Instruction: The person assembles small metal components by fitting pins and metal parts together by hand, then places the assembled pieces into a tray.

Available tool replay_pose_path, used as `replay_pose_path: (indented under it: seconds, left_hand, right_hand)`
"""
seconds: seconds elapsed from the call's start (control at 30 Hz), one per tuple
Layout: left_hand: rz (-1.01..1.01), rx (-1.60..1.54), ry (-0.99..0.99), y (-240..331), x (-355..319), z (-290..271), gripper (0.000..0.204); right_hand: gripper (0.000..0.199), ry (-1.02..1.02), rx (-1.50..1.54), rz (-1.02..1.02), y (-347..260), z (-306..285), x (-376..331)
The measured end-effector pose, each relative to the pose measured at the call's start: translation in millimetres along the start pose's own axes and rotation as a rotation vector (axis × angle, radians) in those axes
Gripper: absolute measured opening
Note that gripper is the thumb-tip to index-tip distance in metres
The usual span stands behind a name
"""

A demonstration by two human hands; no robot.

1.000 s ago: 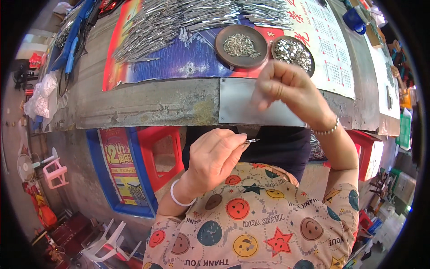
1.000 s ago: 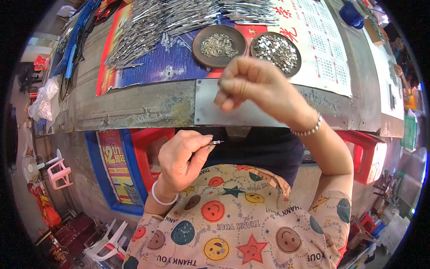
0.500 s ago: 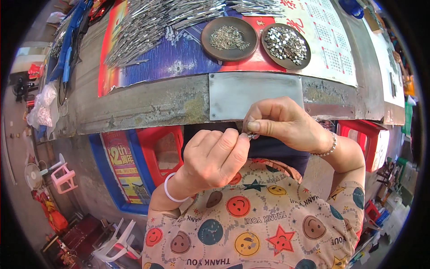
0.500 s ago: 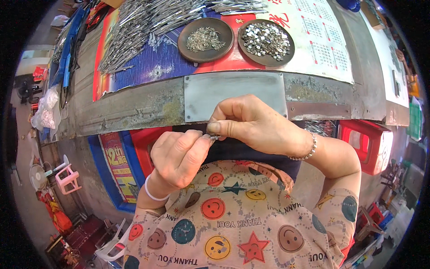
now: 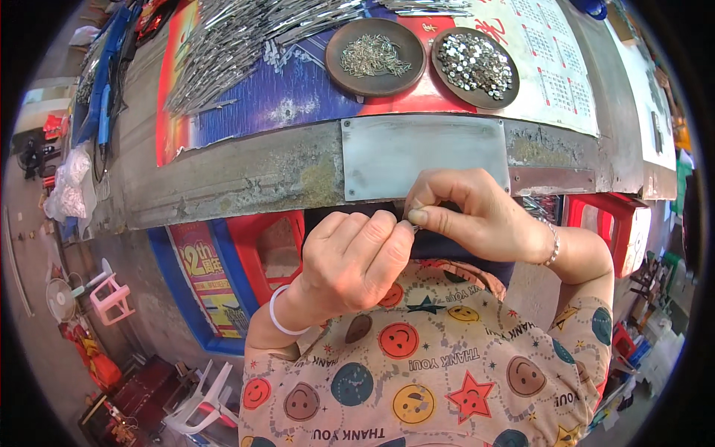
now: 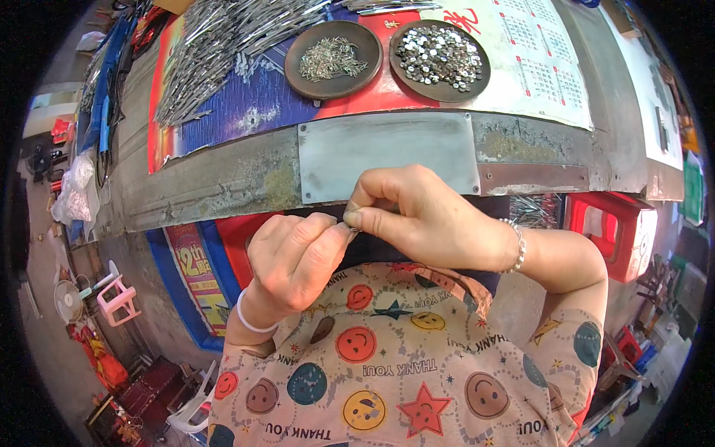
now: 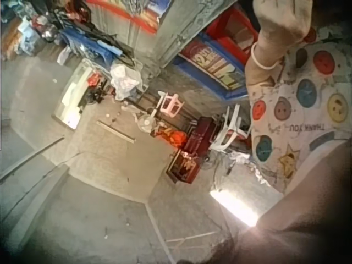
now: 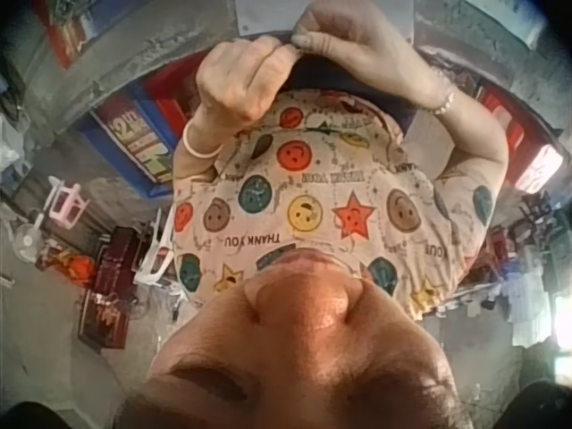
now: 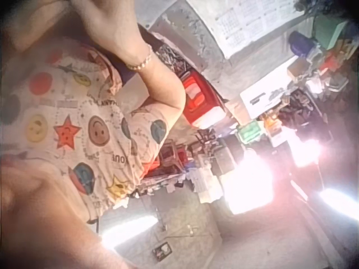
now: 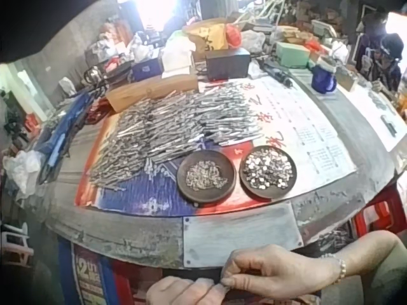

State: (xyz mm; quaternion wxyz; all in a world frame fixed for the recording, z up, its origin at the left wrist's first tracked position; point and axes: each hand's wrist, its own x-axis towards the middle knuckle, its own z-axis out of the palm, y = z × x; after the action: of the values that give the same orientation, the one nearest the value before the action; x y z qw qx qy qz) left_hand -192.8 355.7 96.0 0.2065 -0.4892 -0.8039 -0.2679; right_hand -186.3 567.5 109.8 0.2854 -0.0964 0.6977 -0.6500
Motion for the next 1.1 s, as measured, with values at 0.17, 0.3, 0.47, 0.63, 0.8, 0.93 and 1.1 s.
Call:
replay_pose_path:
  seconds: [0.17,0.3,0.47,0.63,0.8,0.93,1.1]
  left_hand:
    - [-0.088,-0.141,0.008,-4.3,-2.2,1.3,0.023]
    - [-0.249,-0.21,0.047,1.4,3.0,3.4,0.027]
    - [-0.255,-0.2,0.016,7.0,4.5,10.0,0.033]
    - [-0.398,-0.39,0.122,13.0,8.7,13.9,0.024]
    - [-0.516,-0.589,0.081,25.5,6.7,17.7,0.016]
    - [-0.571,-0.652,0.011,30.9,2.8,19.5,0.017]
    - [-0.605,-0.673,0.006,32.8,4.5,20.7,0.016]
  right_hand:
    - [0.019,0.24,-0.634,-0.535,1.9,12.3,-4.9]
    - [0.037,0.365,-0.847,-0.707,4.3,18.4,-4.2]
    - [0.019,0.182,-0.428,-0.462,-0.7,-2.0,-12.5]
    - [0.021,0.671,-0.852,-0.333,5.5,-50.0,-25.2]
    - [0.03,0.714,-1.221,-0.274,19.6,-78.7,-24.8]
    - [0.028,0.7,-1.32,-0.236,24.7,-83.0,-17.2]
    - [0.022,0.686,-1.27,-0.262,23.1,-93.7,-12.4]
